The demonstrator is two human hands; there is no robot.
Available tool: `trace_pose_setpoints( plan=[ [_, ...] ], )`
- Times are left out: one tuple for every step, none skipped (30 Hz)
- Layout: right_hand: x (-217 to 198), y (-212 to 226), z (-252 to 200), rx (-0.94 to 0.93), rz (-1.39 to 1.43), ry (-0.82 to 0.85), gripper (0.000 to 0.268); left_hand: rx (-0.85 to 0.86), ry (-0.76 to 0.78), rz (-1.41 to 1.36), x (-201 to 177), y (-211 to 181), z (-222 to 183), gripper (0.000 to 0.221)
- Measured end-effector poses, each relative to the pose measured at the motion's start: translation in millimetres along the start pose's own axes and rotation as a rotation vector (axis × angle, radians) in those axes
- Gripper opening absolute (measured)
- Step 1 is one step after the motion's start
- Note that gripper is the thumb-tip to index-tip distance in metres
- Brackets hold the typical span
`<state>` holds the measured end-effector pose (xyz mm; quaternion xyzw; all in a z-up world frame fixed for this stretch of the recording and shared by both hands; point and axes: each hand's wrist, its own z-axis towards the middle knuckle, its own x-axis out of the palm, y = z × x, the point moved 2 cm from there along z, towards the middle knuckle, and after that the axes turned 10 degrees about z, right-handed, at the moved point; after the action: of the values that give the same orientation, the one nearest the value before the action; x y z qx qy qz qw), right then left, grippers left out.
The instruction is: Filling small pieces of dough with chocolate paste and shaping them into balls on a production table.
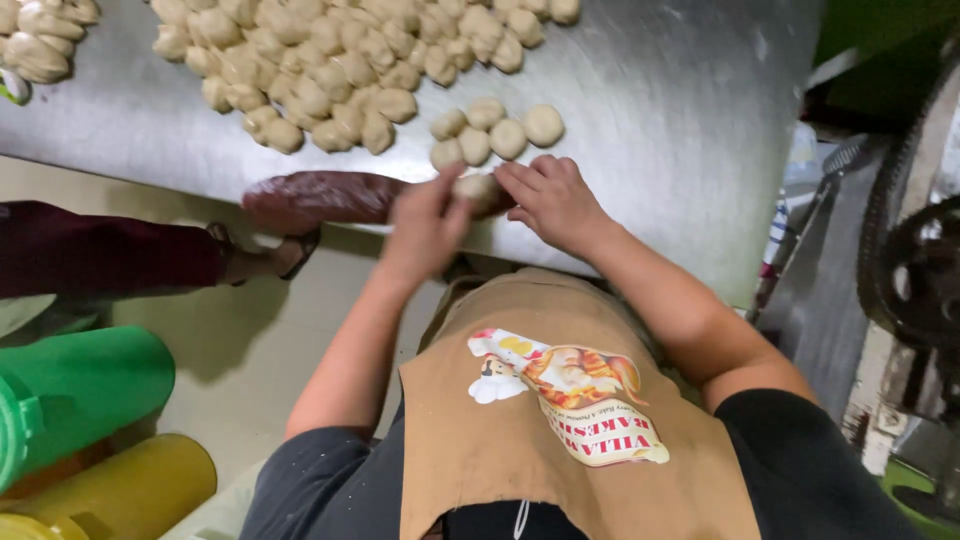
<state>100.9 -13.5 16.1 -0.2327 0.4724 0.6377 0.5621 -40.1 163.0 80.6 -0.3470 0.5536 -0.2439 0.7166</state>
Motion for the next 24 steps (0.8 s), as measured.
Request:
trace_pose_setpoints(
  plan=[
    [7, -4, 5, -0.032, -0.036, -0.044, 0.046, 0.031, -0.114, 0.283, -16, 29, 5, 0.040],
    [15, -5, 5, -0.058, -0.068, -0.083, 0.046, 0.059, -0.220, 0.564, -30, 56, 5, 0.037],
    [18, -6, 5, -0.051, -0.062, -0.076, 0.046, 0.052, -0.212, 0.560, -38, 62, 8, 0.037],
    [19, -9, 6, -0.045, -0.074, -0.073, 0.040, 0.043, -0.047, 0.602, -44, 69, 17, 0.034],
    [19, -13, 7, -0.038, -0.087, -0.070, 0.034, 0.034, 0.119, 0.641, -49, 75, 25, 0.032],
    [18, -11, 8, -0.027, -0.093, -0.068, 0.034, 0.042, 0.127, 0.634, -53, 77, 35, 0.032],
    [17, -11, 7, 0.067, -0.180, -0.059, 0.019, 0.094, 0.071, 0.722, -58, 78, 45, 0.031],
    [15, -12, 6, 0.161, -0.271, -0.050, 0.012, 0.149, 0.012, 0.807, -60, 77, 55, 0.031],
    [7, -10, 5, 0.173, -0.279, -0.048, 0.012, 0.159, 0.018, 0.799, -63, 87, 68, 0.031],
    [0, -10, 1, 0.387, -0.260, -0.042, 0.007, 0.188, -0.043, 0.934, -65, 96, 77, 0.024],
    [-7, -9, -6, 0.602, -0.239, -0.036, 0.004, 0.218, -0.105, 1.069, -66, 103, 84, 0.020],
    [-17, -11, -9, 0.608, -0.241, -0.034, 0.004, 0.221, -0.101, 1.065, -62, 115, 91, 0.020],
    [-29, -13, -17, 0.721, -0.052, -0.173, 0.006, 0.221, -0.110, 1.093, -56, 126, 98, 0.020],
    [-42, -15, -28, 0.829, 0.139, -0.318, 0.013, 0.225, -0.118, 1.121, -49, 134, 103, 0.021],
    [-53, -5, -30, 0.839, 0.135, -0.321, 0.013, 0.233, -0.112, 1.116, -43, 144, 105, 0.021],
    [-64, -1, -31, 0.909, 0.358, -0.392, 0.026, 0.261, -0.091, 1.118, -38, 151, 113, 0.018],
    [-77, 4, -33, 0.968, 0.585, -0.461, 0.040, 0.288, -0.070, 1.120, -32, 157, 121, 0.015],
    [-82, 6, -37, 0.965, 0.580, -0.472, 0.040, 0.300, -0.076, 1.121, -42, 120, 116, 0.015],
    [-87, 7, -40, 0.966, 0.712, -0.479, 0.035, 0.159, 0.012, 0.677, -52, 86, 112, 0.017],
    [-92, 7, -43, 0.962, 0.844, -0.490, 0.031, 0.025, 0.101, 0.234, -61, 51, 110, 0.020],
    [-108, 5, -38, 0.958, 0.838, -0.507, 0.031, 0.042, 0.103, 0.237, -50, 16, 112, 0.020],
    [-123, 12, -33, 0.735, 0.747, -0.439, 0.041, 0.077, 0.091, 0.028, -40, -19, 101, 0.015],
    [-137, 20, -29, 0.514, 0.652, -0.372, 0.051, 0.110, 0.077, -0.182, -30, -53, 89, 0.017],
    [-137, 17, -29, 0.503, 0.649, -0.376, 0.051, 0.119, 0.070, -0.178, -13, -68, 86, 0.017]
  ],
)
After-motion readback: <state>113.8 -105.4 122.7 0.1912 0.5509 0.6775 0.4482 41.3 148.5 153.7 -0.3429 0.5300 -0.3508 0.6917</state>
